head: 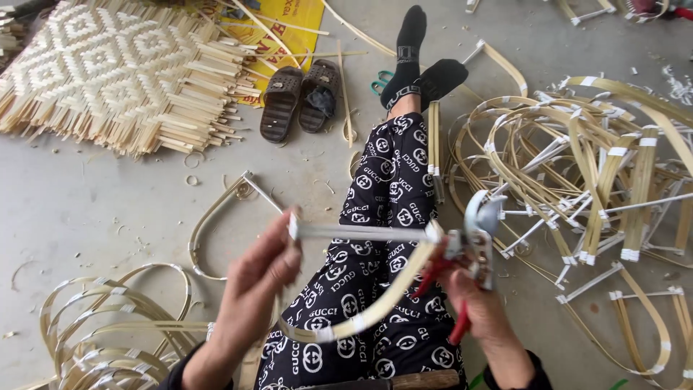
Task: The recorder uses pliers to cut and assemble white plastic or metal supports onto bamboo semi-circular frames while seated on the floor.
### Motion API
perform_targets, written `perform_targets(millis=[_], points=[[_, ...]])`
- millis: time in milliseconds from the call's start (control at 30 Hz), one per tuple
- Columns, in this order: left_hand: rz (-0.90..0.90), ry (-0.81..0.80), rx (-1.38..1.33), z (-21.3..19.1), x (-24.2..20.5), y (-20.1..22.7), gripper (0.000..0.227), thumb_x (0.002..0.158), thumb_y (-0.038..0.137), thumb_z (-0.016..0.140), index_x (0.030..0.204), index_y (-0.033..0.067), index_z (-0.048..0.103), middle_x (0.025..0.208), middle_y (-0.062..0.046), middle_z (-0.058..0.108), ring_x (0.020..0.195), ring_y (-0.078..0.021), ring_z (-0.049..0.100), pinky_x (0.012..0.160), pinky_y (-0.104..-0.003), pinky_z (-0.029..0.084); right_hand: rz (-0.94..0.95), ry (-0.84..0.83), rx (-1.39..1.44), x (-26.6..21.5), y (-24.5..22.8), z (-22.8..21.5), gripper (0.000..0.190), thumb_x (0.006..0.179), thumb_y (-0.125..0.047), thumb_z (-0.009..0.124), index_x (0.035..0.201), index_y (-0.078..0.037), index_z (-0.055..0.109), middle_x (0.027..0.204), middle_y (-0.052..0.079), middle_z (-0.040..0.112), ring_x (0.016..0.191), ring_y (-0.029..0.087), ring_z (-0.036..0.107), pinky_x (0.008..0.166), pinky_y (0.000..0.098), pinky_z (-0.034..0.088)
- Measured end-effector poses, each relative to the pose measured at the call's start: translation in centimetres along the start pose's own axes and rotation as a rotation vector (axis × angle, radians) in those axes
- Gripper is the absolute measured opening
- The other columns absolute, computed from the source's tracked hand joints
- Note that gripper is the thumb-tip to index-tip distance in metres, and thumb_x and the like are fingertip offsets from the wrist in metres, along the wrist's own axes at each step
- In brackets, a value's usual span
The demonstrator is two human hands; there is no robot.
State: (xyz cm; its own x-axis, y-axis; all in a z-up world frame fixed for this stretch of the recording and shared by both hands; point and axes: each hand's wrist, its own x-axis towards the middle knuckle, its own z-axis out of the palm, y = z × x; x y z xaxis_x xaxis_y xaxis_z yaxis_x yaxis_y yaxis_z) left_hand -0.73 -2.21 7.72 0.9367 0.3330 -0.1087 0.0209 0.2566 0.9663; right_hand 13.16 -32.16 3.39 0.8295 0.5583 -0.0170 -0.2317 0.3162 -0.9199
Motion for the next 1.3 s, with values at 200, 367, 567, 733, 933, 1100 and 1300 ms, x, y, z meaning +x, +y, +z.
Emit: perform_targets(millis=[200, 367, 567, 733, 933, 1100, 1300], points=[[-0.079, -0.553, -0.042, 2.1, -3.7, 2.3, 0.057, 0.101, 0.020, 0.066, 0.154, 0.0022, 0.054, 0.118, -0.005, 0.060, 0.107, -0.0157, 0.057, 0.095, -0.032, 0.048, 0.108, 0.235, -0.074, -0.8, 7.1, -1.8, 0.022, 0.093, -0.012, 0.076, 0.109, 0.002, 0.070, 0.099, 0.013, 0.073, 0.093, 0.023, 0.068, 0.086, 0.0388, 0.056], [0.010, -0.339, 0.110, 4.7, -0.5, -1.4, 0.040, 0.104, 0.011, 0.055, 0.142, 0.0035, 0.063, 0.111, -0.008, 0.065, 0.106, -0.0165, 0.061, 0.093, -0.030, 0.051, 0.191, 0.201, 0.018, -1.3, 6.3, 2.4, 0.020, 0.093, -0.013, 0.069, 0.110, -0.003, 0.070, 0.104, 0.008, 0.074, 0.100, 0.017, 0.069, 0.094, 0.0312, 0.056], [0.182, -0.352, 0.227, 6.1, 1.3, -5.9, 0.039, 0.100, 0.005, 0.056, 0.138, 0.0004, 0.059, 0.114, -0.006, 0.067, 0.107, -0.0148, 0.066, 0.093, -0.030, 0.052, 0.307, 0.184, -0.135, -4.4, 9.1, 0.1, 0.026, 0.100, -0.020, 0.068, 0.113, 0.001, 0.075, 0.094, 0.009, 0.071, 0.085, 0.015, 0.064, 0.076, 0.0295, 0.055], [0.134, -0.274, 0.151, 4.6, 1.5, -5.7, 0.029, 0.105, 0.012, 0.056, 0.128, -0.0015, 0.067, 0.098, -0.003, 0.071, 0.088, -0.0068, 0.063, 0.080, -0.023, 0.054, -0.009, 0.033, -0.947, -2.7, -0.3, 4.1, 0.045, 0.089, -0.015, 0.067, 0.132, -0.007, 0.057, 0.101, 0.006, 0.071, 0.091, 0.014, 0.073, 0.073, 0.0303, 0.062], [-0.083, -0.270, 0.065, 4.5, -0.4, -6.6, 0.030, 0.103, 0.016, 0.060, 0.124, 0.0004, 0.074, 0.079, 0.005, 0.070, 0.070, -0.0023, 0.056, 0.062, -0.019, 0.049, -0.584, 0.217, -1.251, -3.0, -4.9, 2.4, 0.040, 0.090, -0.006, 0.068, 0.126, -0.012, 0.052, 0.117, 0.014, 0.063, 0.125, 0.036, 0.061, 0.101, 0.0478, 0.055], [-0.040, -0.294, 0.046, 5.6, -1.5, -6.9, 0.029, 0.101, 0.015, 0.062, 0.123, 0.0012, 0.074, 0.079, 0.003, 0.071, 0.069, -0.0039, 0.058, 0.061, -0.021, 0.051, -0.450, 0.050, -1.337, -4.1, 0.0, 1.6, 0.061, 0.084, -0.001, 0.068, 0.140, -0.011, 0.045, 0.109, 0.009, 0.064, 0.109, 0.026, 0.065, 0.114, 0.0562, 0.046], [-0.060, -0.143, 0.097, 3.7, -1.4, -9.2, 0.030, 0.102, 0.015, 0.061, 0.125, 0.0017, 0.076, 0.076, 0.001, 0.067, 0.068, -0.0051, 0.055, 0.059, -0.022, 0.048, -0.092, -0.046, -1.611, -3.1, 3.9, -0.6, 0.102, 0.068, -0.029, 0.085, 0.154, -0.010, 0.032, 0.121, 0.013, 0.063, 0.115, 0.030, 0.057, 0.107, 0.0545, 0.043]])
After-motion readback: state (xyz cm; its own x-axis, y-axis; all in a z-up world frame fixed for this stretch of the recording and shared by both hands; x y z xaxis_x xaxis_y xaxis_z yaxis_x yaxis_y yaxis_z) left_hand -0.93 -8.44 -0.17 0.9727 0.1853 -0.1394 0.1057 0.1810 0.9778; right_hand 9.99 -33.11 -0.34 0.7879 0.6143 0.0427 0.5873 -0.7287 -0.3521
